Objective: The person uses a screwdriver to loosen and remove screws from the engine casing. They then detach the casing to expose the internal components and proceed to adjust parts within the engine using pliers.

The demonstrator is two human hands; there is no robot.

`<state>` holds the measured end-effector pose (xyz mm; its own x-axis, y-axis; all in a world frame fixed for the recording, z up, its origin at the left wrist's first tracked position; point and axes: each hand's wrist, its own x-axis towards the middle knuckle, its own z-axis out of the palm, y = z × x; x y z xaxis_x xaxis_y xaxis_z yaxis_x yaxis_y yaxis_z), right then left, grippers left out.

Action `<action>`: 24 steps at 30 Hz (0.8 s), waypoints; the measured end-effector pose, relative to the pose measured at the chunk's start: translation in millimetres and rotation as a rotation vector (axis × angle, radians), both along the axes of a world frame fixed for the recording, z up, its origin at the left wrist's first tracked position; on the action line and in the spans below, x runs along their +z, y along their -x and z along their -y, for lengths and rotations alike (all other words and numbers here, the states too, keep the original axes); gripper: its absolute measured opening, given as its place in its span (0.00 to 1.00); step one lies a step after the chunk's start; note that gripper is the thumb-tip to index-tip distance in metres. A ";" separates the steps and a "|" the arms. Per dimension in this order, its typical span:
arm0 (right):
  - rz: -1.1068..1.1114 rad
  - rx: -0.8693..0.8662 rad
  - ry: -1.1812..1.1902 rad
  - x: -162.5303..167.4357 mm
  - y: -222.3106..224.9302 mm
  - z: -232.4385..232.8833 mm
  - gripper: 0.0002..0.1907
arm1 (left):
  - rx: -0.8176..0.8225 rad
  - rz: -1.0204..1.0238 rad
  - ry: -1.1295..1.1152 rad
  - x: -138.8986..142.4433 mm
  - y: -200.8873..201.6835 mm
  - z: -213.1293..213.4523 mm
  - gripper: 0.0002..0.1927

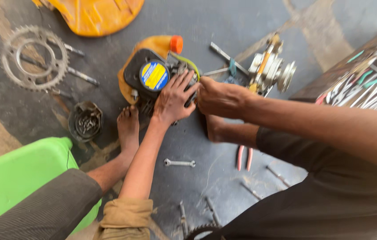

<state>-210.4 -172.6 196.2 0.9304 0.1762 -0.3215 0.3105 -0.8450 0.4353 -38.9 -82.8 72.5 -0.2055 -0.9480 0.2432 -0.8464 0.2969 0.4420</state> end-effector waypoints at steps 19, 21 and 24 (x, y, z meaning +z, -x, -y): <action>-0.150 -1.001 -0.680 2.2 -4.4 28.8 0.07 | 0.068 0.020 -0.064 35.0 14.7 10.7 0.33; -0.152 -0.948 -0.652 6.3 -6.4 28.4 0.06 | 0.103 -0.017 -0.079 38.8 19.2 10.9 0.33; -0.103 -0.881 -0.618 14.5 -7.9 27.6 0.06 | 0.130 -0.220 -0.076 36.0 31.9 15.7 0.28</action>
